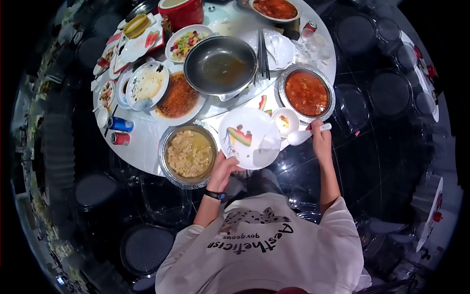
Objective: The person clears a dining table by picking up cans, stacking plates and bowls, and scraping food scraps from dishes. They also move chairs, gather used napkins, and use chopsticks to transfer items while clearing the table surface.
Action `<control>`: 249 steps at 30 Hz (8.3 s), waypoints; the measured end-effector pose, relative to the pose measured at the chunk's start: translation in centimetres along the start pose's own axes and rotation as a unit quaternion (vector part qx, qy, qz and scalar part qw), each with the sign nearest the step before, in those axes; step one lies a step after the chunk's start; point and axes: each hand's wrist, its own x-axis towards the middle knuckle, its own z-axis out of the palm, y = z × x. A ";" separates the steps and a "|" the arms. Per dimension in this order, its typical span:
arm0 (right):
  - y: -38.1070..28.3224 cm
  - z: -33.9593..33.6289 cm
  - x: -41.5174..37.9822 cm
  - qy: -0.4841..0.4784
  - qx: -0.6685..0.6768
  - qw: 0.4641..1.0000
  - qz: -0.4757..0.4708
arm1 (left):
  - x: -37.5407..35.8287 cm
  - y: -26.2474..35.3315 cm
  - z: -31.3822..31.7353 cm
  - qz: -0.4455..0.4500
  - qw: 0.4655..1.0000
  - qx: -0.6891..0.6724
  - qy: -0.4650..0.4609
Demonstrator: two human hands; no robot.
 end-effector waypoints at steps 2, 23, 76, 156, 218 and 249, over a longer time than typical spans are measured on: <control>0.1 0.0 0.2 -0.002 0.103 0.994 0.023 | 0.5 0.9 1.2 0.006 1.000 -0.016 -0.022; 2.6 8.4 13.1 -0.510 0.167 0.840 -0.077 | 5.0 -0.4 11.1 0.084 0.985 -0.034 0.147; -0.5 11.3 29.1 0.067 -0.100 0.940 -0.319 | -12.4 -8.4 -16.6 0.242 0.727 0.138 0.628; -0.1 17.5 -10.1 0.028 0.168 0.967 0.192 | -2.6 2.1 -14.8 0.151 0.935 0.320 -0.029; 0.9 19.4 31.6 -0.094 -0.332 0.935 -0.078 | -0.3 -7.6 -1.0 0.158 0.924 -0.051 0.344; -10.4 25.0 -12.6 -0.197 0.190 0.958 -0.082 | -52.0 -5.3 -32.2 0.077 0.274 0.470 0.835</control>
